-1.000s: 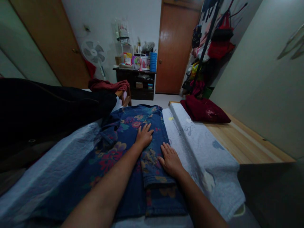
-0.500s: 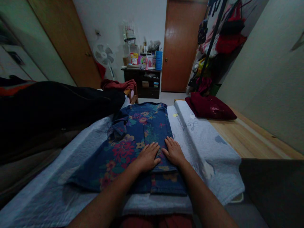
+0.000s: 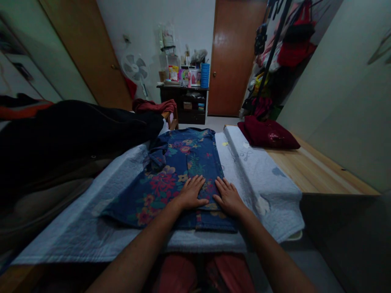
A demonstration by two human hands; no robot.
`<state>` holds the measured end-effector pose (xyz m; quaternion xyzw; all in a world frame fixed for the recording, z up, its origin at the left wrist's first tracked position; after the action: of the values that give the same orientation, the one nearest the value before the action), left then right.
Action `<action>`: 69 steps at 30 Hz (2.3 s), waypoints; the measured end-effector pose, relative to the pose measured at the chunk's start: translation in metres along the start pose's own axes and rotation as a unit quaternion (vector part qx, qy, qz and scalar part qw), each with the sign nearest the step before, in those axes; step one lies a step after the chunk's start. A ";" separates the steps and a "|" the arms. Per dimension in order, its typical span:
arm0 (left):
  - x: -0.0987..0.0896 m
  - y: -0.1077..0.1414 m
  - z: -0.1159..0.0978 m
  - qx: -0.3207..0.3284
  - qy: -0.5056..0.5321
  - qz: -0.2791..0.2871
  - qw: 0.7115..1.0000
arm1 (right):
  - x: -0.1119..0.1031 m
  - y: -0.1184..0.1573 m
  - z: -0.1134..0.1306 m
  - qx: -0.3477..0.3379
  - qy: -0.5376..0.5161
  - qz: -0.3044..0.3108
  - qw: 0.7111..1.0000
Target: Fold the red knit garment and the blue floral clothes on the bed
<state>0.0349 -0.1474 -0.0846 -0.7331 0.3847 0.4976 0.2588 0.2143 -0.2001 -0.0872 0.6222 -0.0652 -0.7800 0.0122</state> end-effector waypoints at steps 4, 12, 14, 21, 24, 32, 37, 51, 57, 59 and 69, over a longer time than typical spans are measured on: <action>-0.003 0.005 -0.018 0.015 -0.035 -0.047 0.998 | -0.009 0.011 0.003 0.015 0.010 -0.012 1.000; 0.019 0.017 -0.048 -0.023 -0.087 -0.094 0.991 | -0.005 0.004 0.038 -0.013 -0.052 -0.098 0.994; 0.023 0.018 -0.047 -0.031 -0.101 -0.107 0.989 | 0.004 0.003 0.040 -0.013 -0.047 -0.091 0.995; 0.022 0.021 -0.046 -0.051 -0.120 -0.105 0.986 | 0.007 0.009 0.029 0.000 -0.012 -0.079 0.997; 0.022 0.025 -0.045 -0.068 -0.123 -0.099 0.985 | 0.007 0.013 0.022 0.011 -0.006 -0.082 0.997; 0.019 0.041 -0.035 -0.072 -0.094 -0.108 0.987 | 0.009 0.020 0.006 -0.014 -0.028 -0.091 0.995; 0.012 0.048 -0.030 -0.056 0.003 -0.093 0.994 | -0.003 0.022 0.004 -0.014 -0.054 -0.058 0.997; 0.026 0.057 -0.060 -0.023 -0.068 -0.085 0.994 | 0.012 0.047 0.042 -0.022 -0.023 -0.087 0.996; 0.024 0.059 -0.061 -0.039 -0.068 -0.092 0.993 | 0.013 0.048 0.028 -0.021 0.000 -0.087 0.996; 0.023 0.062 -0.061 -0.043 -0.065 -0.098 0.992 | 0.014 0.049 0.023 -0.015 0.004 -0.085 0.996; 0.003 0.064 -0.056 -0.001 -0.003 -0.191 0.982 | -0.024 0.032 0.029 0.030 -0.008 -0.056 0.998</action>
<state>0.0131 -0.2278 -0.0666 -0.7917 0.2364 0.4416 0.3498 0.1896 -0.2270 -0.0543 0.6190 -0.0540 -0.7819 -0.0512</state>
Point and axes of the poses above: each hand's wrist, its own y-axis away from the middle knuckle, its own x-axis out of the palm, z = x × y, the point moved 4 cm from there along -y, towards the middle knuckle, and after that the axes turned 14 degrees about x, right-handed, at the moved point
